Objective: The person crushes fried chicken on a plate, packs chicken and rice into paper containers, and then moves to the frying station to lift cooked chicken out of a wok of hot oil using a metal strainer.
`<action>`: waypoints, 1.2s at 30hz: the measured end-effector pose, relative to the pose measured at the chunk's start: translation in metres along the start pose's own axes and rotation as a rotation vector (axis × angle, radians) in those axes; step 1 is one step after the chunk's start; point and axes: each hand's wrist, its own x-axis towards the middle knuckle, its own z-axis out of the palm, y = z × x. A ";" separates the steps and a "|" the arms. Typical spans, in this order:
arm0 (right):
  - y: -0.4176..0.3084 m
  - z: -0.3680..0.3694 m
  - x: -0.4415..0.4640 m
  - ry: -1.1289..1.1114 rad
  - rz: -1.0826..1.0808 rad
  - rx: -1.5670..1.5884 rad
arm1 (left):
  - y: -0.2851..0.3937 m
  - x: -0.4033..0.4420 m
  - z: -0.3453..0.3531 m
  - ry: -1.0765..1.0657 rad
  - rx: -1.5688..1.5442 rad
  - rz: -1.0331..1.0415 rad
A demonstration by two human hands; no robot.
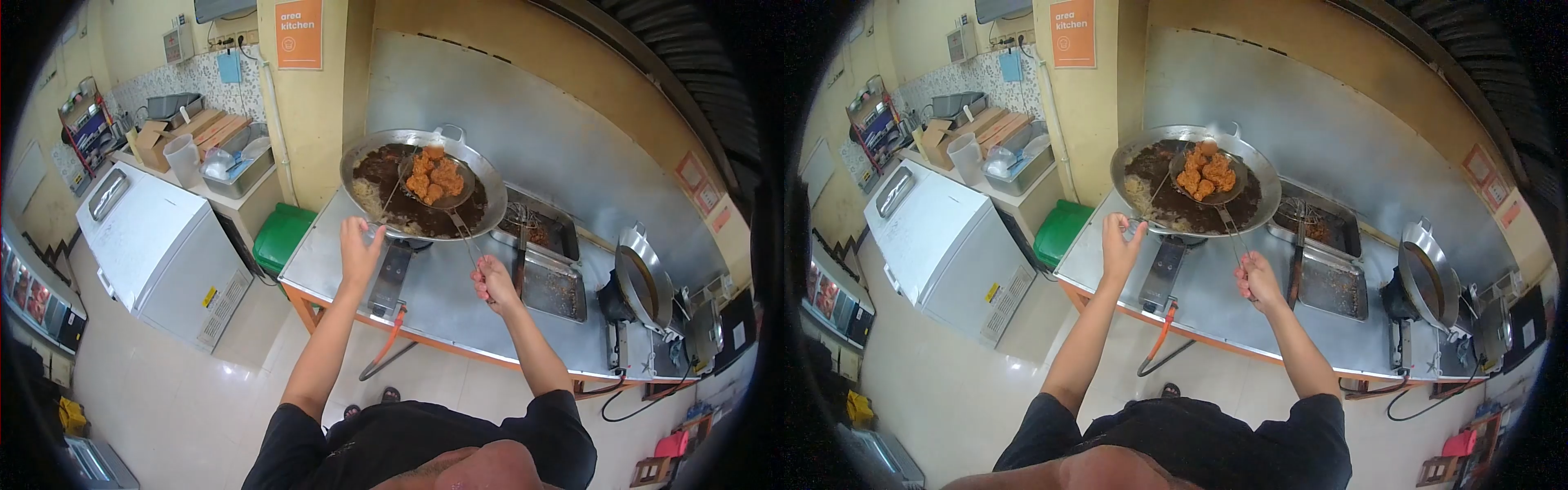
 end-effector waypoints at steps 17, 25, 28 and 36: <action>0.022 0.017 -0.090 0.095 -0.024 0.114 | -0.002 -0.001 0.001 0.008 0.017 0.020; 0.030 0.009 -0.102 0.099 -0.029 0.105 | -0.002 -0.001 0.002 0.016 0.042 0.011; 0.027 0.011 -0.108 0.120 0.000 0.125 | -0.002 0.000 0.001 0.011 0.044 0.009; 0.007 0.014 -0.130 0.140 0.062 0.138 | -0.001 0.000 0.001 0.007 -0.003 0.016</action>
